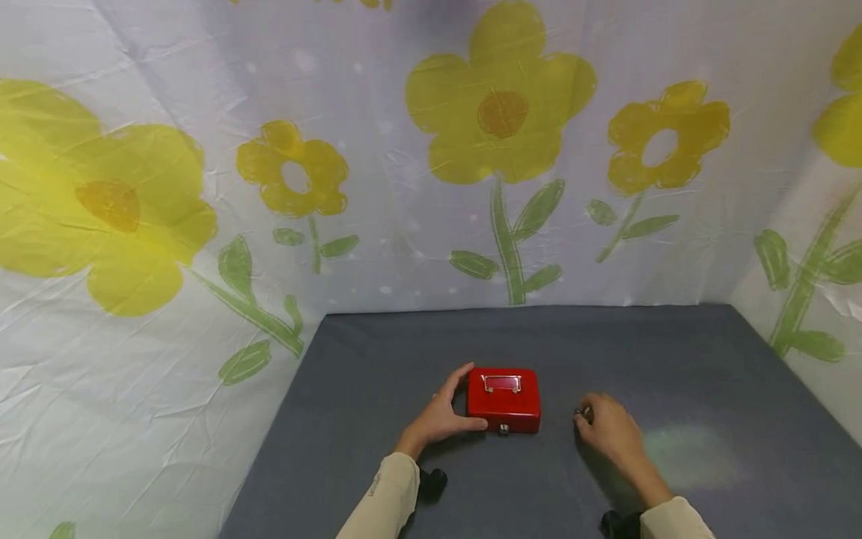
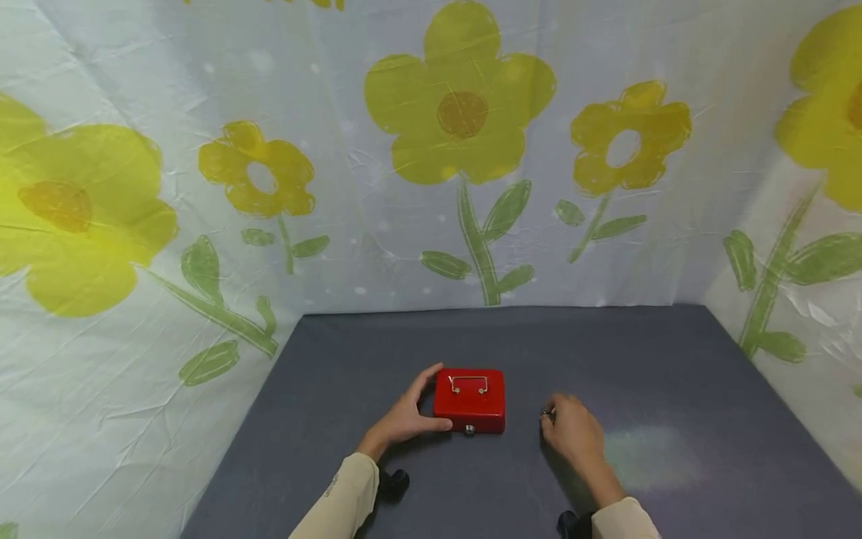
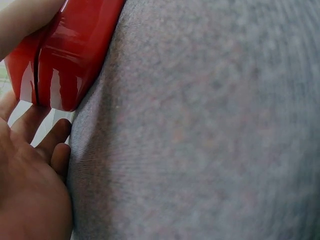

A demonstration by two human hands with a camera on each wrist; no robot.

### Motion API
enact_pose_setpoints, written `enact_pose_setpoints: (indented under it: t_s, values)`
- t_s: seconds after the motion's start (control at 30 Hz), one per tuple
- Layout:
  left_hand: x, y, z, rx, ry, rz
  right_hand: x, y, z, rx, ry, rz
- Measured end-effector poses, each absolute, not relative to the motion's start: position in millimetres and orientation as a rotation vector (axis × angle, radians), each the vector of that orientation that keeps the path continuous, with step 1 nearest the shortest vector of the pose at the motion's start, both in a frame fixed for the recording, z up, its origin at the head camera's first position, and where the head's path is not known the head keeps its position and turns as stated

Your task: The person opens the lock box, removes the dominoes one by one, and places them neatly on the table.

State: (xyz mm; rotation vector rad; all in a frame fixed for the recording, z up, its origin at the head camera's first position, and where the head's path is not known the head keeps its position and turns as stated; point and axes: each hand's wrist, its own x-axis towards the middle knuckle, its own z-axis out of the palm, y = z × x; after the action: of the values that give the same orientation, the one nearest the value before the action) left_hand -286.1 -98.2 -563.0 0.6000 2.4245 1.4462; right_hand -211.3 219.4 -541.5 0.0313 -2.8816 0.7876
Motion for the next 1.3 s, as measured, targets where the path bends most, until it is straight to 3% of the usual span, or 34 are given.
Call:
enact_pose_setpoints:
  t_s: [0.13, 0.4, 1.3]
  values:
    - [-284.1, -98.6, -561.6, 0.582, 2.423, 1.451, -210.3, 220.5, -538.4, 0.109, -2.861, 0.827]
    - [-284.5, -96.5, -560.4, 0.547, 2.428, 1.462, -211.9, 219.3, -534.4, -0.086, -2.888, 0.882]
    - [-284.7, -97.4, -563.4, 0.534, 2.425, 1.478, -210.9, 237.7, -534.0, 0.154, -2.923, 1.132]
